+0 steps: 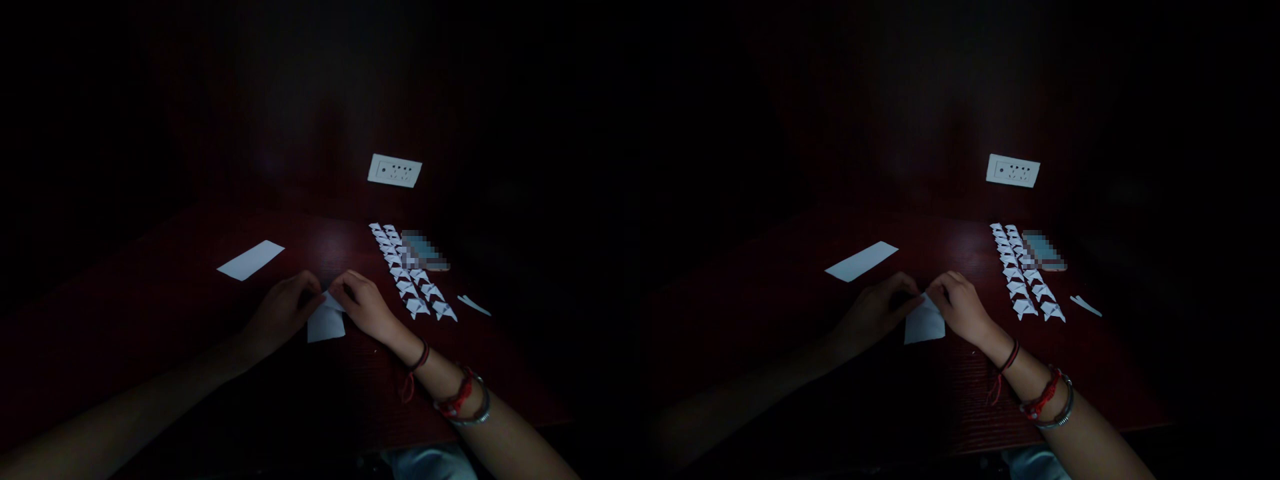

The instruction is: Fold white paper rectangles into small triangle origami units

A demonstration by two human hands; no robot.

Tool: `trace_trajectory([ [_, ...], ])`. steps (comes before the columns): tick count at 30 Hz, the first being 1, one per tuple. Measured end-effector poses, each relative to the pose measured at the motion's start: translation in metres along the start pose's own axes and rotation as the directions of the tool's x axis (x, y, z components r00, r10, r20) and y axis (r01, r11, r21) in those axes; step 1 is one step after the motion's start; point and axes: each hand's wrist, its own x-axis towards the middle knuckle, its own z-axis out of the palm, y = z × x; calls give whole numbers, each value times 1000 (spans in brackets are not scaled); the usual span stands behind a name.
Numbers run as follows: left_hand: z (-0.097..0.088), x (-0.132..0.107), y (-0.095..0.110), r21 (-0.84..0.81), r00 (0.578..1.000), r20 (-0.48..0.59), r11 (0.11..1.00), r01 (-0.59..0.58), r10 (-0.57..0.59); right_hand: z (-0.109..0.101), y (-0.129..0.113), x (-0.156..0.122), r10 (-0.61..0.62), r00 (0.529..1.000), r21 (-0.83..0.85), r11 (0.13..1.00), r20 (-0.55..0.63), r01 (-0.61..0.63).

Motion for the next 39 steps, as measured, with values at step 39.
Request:
trace_trajectory([
  [39,1,4,-7,-14,994,41,995,-100,101,-1,-11,1,8,1000,-103,995,-26,-11],
])
